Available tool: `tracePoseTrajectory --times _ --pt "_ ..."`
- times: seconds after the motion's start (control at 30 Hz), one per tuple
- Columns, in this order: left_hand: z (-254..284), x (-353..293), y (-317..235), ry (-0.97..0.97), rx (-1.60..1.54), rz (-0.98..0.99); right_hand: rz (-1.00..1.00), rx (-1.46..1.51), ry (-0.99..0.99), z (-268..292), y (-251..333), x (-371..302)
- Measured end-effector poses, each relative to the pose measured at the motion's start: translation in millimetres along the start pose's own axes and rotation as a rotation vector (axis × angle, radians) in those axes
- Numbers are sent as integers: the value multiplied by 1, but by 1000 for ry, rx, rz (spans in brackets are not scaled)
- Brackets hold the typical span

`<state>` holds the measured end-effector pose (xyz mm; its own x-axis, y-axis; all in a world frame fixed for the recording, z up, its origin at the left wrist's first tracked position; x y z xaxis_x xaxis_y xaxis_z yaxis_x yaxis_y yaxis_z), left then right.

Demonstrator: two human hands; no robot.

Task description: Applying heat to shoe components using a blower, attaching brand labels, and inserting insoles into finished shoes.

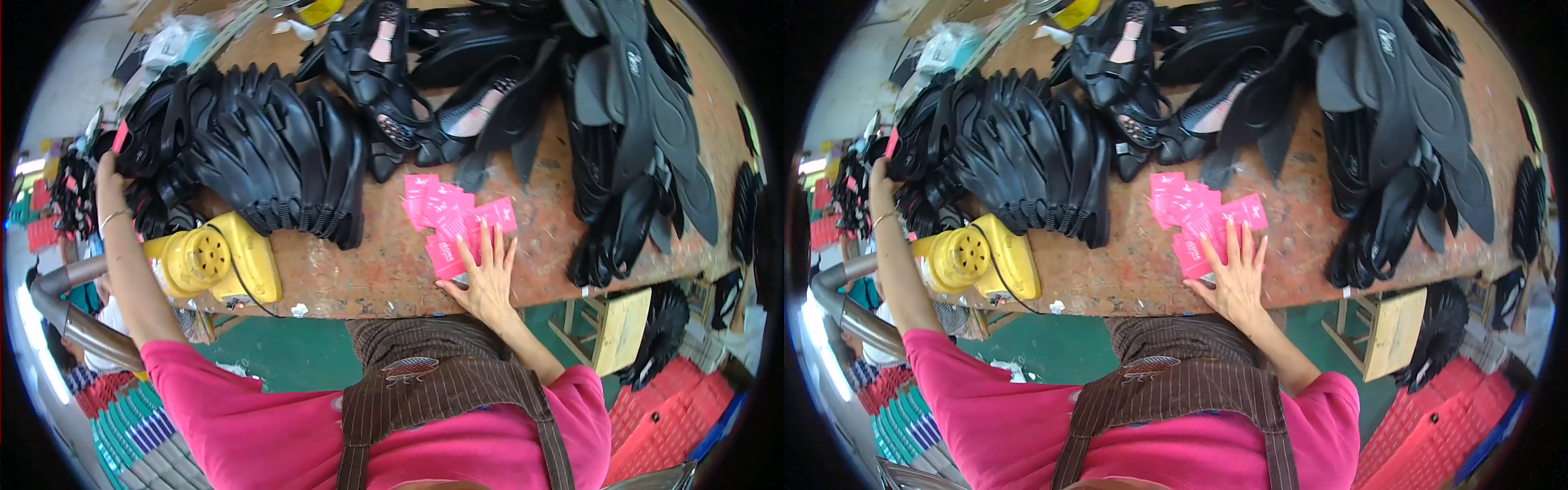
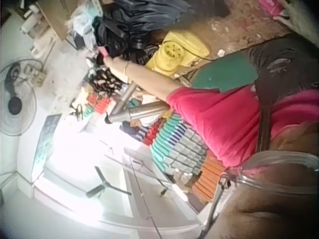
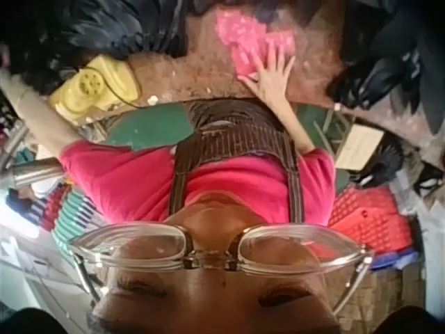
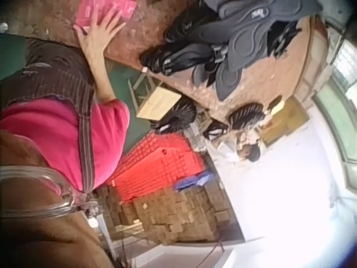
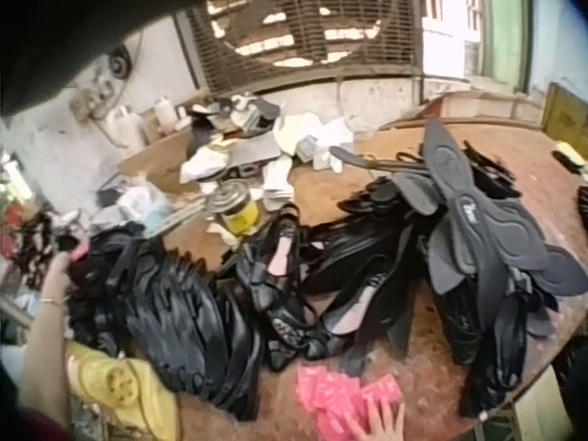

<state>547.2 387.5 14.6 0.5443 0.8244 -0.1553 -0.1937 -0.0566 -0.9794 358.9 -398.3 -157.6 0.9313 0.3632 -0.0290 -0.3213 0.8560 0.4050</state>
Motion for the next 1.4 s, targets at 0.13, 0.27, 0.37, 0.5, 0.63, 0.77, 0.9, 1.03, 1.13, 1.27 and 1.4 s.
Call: tracePoseTrajectory --times 0.13,0.27,0.37,0.5,0.63,0.77,0.9,1.03,1.13,1.27,1.4 --pt "102 -26 -51 -361 161 -89 163 14 16 4 16 29" --pt "-46 -187 -38 -397 740 -598 54 -102 -105 24 -16 53" --pt "-81 -288 51 58 468 -456 73 24 -263 47 1 52" --pt "-97 -375 127 117 121 -286 169 435 -348 56 57 55" --pt "-102 -378 149 128 25 -112 155 817 -137 42 119 87" --pt "-106 -369 139 185 144 -333 198 1038 -82 34 170 127" --pt "-133 -412 101 70 609 -679 291 942 -181 30 195 154" --pt "-165 -473 78 122 742 -918 110 891 -249 34 178 168" --pt "-183 -507 82 143 795 -1040 -83 1070 -122 32 148 175" --pt "-186 -538 92 363 718 -1065 -70 1183 -97 31 138 177" --pt "-148 -538 77 450 159 -1029 33 1263 31 34 142 175"
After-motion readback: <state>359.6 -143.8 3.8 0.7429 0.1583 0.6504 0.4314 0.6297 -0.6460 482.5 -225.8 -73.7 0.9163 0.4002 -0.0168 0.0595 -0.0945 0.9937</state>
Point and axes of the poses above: each hand's wrist, its own x-axis towards the middle knuckle, its own z-axis out of the back of the hand, y = z × x, the point moved 7 cm from there along x, towards the middle knuckle
